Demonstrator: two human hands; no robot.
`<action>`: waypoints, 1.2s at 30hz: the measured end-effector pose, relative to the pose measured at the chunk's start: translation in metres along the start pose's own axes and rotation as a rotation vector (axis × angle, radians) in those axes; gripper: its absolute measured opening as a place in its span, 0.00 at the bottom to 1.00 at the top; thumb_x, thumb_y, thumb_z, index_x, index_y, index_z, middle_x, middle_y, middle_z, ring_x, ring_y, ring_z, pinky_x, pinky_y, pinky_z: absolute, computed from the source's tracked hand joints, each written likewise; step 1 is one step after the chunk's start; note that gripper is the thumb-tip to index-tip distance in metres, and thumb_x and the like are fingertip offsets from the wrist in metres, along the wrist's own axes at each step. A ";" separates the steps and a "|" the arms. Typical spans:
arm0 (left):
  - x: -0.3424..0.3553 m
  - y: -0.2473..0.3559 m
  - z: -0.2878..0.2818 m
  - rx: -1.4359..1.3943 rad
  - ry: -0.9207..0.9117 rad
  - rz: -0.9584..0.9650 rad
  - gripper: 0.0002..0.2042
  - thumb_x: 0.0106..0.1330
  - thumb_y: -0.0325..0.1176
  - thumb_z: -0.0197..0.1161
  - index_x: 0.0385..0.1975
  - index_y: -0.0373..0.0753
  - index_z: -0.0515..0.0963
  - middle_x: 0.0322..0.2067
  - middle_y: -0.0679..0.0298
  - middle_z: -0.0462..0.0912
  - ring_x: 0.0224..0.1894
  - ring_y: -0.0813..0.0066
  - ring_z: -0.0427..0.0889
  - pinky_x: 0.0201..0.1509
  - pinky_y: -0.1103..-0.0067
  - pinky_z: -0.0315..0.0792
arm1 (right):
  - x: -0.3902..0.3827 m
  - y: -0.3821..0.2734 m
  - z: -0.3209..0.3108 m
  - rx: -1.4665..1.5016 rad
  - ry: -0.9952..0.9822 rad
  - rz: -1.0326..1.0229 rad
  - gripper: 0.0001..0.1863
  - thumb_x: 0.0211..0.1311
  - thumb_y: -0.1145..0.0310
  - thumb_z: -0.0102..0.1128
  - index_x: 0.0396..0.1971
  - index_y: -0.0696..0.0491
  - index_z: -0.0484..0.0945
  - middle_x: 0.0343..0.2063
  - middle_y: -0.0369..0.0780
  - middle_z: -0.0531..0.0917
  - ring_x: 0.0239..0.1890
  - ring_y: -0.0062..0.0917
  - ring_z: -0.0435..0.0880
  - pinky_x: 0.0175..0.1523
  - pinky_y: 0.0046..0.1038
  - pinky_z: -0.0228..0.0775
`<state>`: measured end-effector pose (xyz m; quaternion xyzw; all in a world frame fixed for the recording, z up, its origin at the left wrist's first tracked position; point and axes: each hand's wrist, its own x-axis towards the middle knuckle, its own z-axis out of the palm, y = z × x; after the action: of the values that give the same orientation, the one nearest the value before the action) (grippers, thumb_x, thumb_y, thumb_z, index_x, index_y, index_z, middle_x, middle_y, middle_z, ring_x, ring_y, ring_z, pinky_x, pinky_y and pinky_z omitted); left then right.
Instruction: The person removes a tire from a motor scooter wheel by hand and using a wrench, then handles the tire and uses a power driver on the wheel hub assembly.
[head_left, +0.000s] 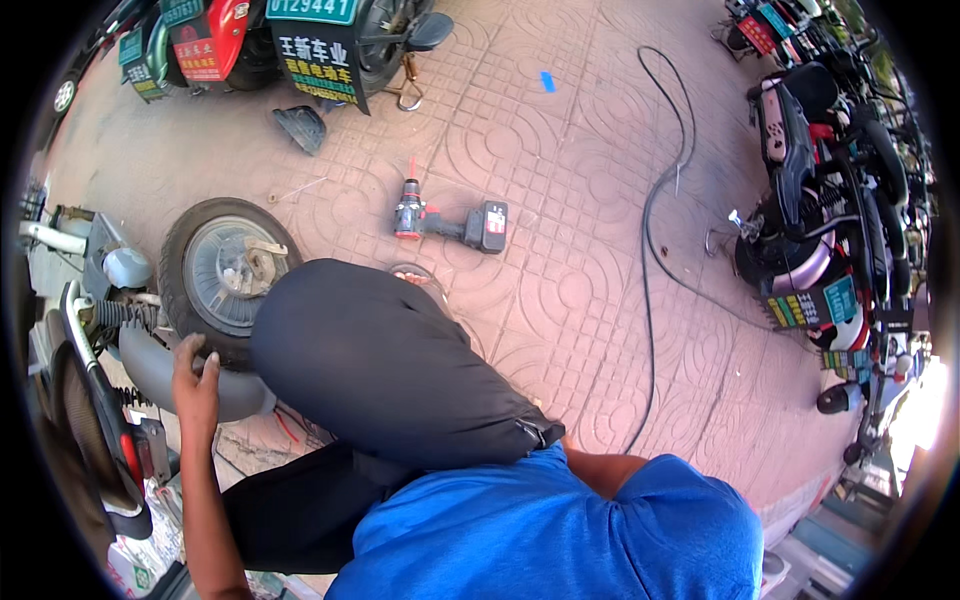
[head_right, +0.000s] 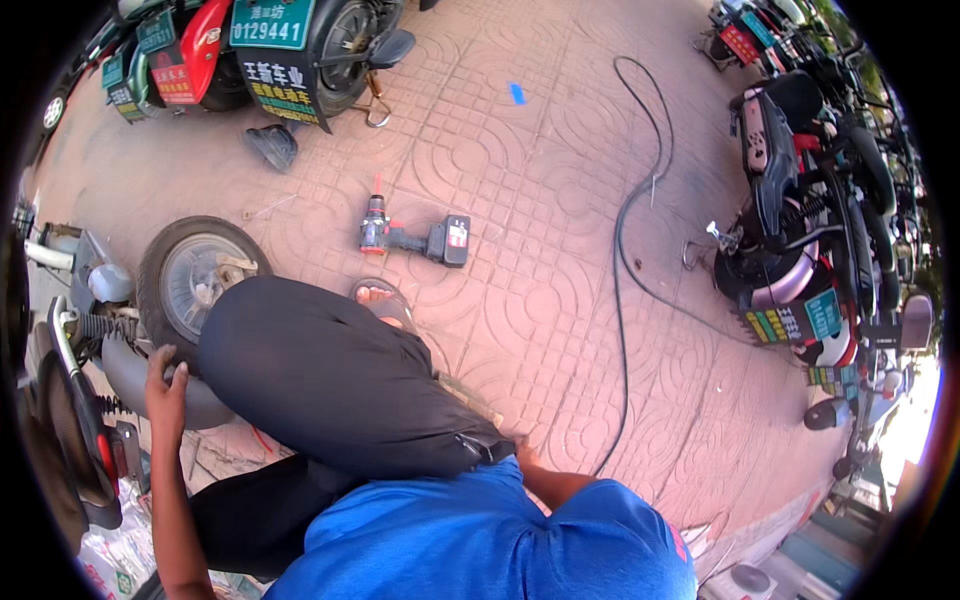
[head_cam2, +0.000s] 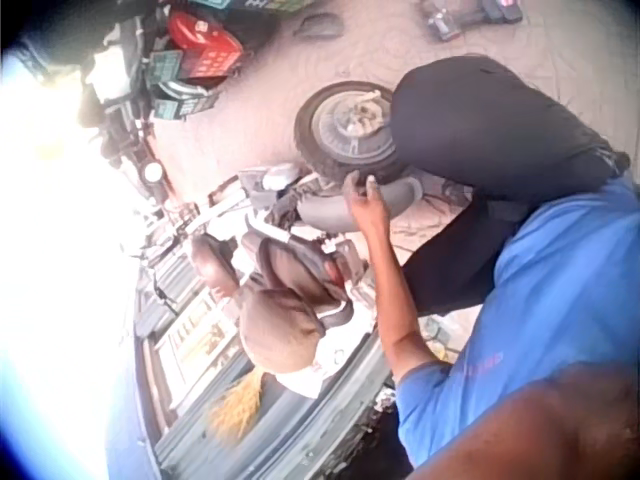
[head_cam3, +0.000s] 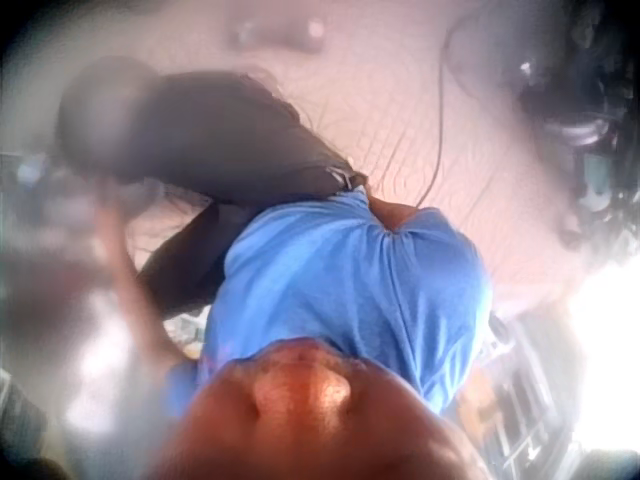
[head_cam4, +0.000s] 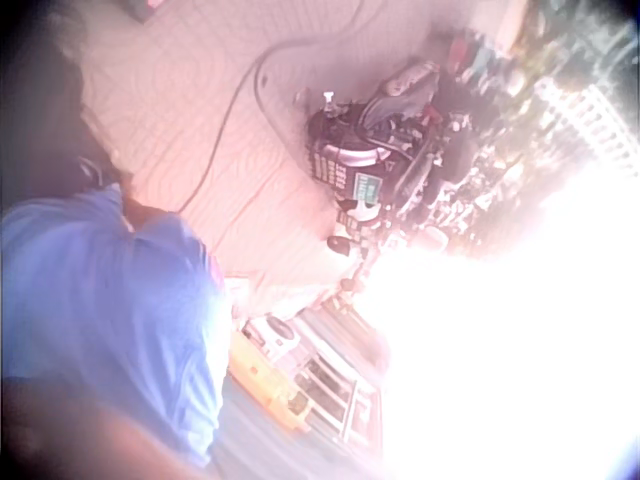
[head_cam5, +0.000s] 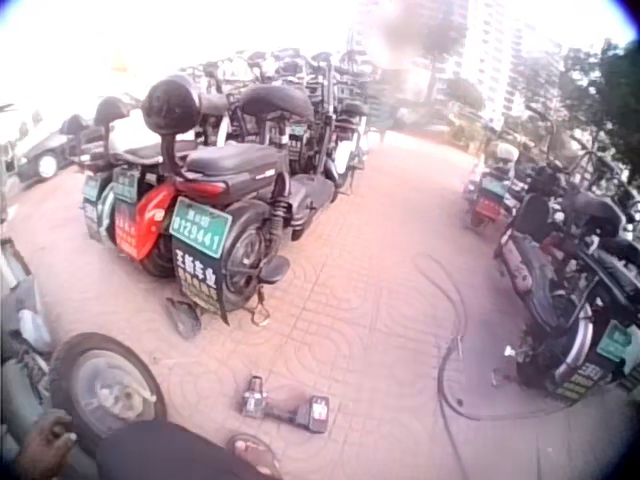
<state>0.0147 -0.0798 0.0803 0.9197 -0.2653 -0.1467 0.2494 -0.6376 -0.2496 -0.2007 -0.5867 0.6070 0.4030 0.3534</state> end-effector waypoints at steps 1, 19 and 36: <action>0.009 0.001 0.005 0.120 0.067 0.049 0.21 0.69 0.26 0.66 0.62 0.29 0.77 0.65 0.44 0.76 0.68 0.50 0.76 0.74 0.66 0.67 | -0.002 0.002 0.005 0.007 -0.005 0.000 0.31 0.77 0.45 0.50 0.70 0.48 0.71 0.73 0.51 0.68 0.70 0.49 0.73 0.73 0.45 0.66; 0.100 -0.017 0.054 0.042 0.425 -0.415 0.36 0.67 0.39 0.69 0.73 0.32 0.63 0.69 0.43 0.70 0.70 0.43 0.70 0.71 0.58 0.69 | -0.047 -0.372 -0.332 -0.059 0.320 -0.952 0.33 0.75 0.38 0.49 0.66 0.46 0.76 0.66 0.49 0.76 0.66 0.50 0.76 0.65 0.52 0.72; 0.045 0.056 0.142 0.206 0.685 0.161 0.24 0.65 0.34 0.60 0.63 0.39 0.77 0.74 0.49 0.67 0.75 0.52 0.64 0.69 0.56 0.67 | -0.247 -0.745 -0.312 -0.370 -0.156 -1.069 0.36 0.70 0.32 0.54 0.65 0.45 0.76 0.62 0.43 0.79 0.60 0.46 0.81 0.51 0.64 0.76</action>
<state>-0.0288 -0.2003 -0.0142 0.9119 -0.2515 0.2175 0.2406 0.1345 -0.4164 0.0995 -0.8328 0.1173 0.3100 0.4435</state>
